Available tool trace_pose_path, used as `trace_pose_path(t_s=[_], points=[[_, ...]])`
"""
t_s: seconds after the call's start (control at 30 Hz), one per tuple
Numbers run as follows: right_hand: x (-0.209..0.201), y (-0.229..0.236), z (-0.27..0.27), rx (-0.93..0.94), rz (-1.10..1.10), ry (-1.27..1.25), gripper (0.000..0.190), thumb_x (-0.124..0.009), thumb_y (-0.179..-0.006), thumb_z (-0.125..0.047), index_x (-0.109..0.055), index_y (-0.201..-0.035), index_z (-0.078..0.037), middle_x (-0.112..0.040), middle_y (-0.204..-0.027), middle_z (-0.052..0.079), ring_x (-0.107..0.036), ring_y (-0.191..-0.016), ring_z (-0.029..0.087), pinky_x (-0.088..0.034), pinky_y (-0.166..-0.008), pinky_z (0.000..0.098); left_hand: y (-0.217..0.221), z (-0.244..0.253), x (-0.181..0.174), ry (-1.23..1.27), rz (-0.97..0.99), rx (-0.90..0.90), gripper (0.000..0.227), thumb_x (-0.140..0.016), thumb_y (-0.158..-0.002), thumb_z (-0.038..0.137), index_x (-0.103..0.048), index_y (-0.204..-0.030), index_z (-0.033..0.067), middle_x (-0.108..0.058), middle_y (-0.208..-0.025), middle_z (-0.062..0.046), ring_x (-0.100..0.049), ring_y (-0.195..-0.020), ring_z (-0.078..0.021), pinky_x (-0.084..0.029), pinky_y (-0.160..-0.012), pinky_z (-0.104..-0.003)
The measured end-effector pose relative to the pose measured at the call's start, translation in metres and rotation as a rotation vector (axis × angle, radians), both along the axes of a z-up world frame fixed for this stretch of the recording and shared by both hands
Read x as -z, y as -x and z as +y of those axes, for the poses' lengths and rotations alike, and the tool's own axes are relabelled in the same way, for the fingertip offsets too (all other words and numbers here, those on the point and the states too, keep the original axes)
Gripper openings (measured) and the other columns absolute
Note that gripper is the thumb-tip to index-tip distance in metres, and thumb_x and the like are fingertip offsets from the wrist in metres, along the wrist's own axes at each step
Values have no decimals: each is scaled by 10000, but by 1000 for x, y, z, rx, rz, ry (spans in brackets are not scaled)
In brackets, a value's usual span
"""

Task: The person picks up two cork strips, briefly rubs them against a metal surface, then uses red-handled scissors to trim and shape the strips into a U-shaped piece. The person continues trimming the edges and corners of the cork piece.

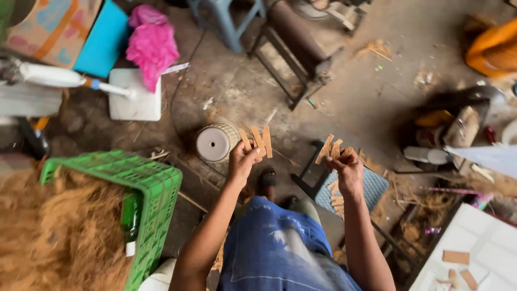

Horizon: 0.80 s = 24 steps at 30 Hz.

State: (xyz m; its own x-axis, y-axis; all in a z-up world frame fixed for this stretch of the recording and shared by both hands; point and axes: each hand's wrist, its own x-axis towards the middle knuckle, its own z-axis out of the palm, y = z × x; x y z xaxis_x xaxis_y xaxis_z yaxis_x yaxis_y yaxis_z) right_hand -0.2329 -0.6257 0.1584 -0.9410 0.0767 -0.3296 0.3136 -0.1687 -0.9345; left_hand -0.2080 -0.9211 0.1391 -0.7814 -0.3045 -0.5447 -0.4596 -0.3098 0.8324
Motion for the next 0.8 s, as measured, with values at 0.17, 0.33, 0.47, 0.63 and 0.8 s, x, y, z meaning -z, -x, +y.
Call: trace_pose_path(t_s=[0.17,0.33,0.47,0.63,0.8], points=[[-9,54,-58,-102,3,-22,183,-742,-805,56,-616,-933,20,-586,-625,123,-590,-548,177,-471,-538,305,24,-40,-24,-2,23,-70,381,-743,-835,84,-606,-1184,18,-626,-944,-120,-658,-794,-164,-636,-654,-309],[7,100,-103,-174,-6,-6,186,-742,-789,66,-631,-934,34,-588,-627,146,-590,-542,197,-492,-530,332,60,-64,-42,-28,45,-111,393,-755,-836,89,-600,-1191,22,-641,-942,-117,-674,-784,-153,-645,-630,-295],[18,161,-138,-198,-52,44,160,-750,-784,42,-629,-887,32,-573,-613,134,-566,-547,182,-448,-521,292,113,-87,-40,2,50,-121,413,-741,-861,91,-581,-1232,5,-655,-936,-150,-711,-732,-193,-642,-585,-284],[24,274,-190,-213,-62,76,177,-764,-792,20,-627,-903,17,-593,-641,128,-587,-573,172,-437,-519,265,215,-124,-10,79,66,-134,395,-723,-885,105,-580,-1242,14,-651,-961,-182,-732,-771,-245,-639,-628,-311],[-5,358,-252,-166,-105,45,200,-781,-771,1,-615,-880,28,-575,-655,110,-569,-602,155,-462,-545,274,305,-166,16,97,52,-121,395,-698,-869,69,-589,-1247,21,-636,-989,-179,-696,-764,-209,-650,-632,-327]])
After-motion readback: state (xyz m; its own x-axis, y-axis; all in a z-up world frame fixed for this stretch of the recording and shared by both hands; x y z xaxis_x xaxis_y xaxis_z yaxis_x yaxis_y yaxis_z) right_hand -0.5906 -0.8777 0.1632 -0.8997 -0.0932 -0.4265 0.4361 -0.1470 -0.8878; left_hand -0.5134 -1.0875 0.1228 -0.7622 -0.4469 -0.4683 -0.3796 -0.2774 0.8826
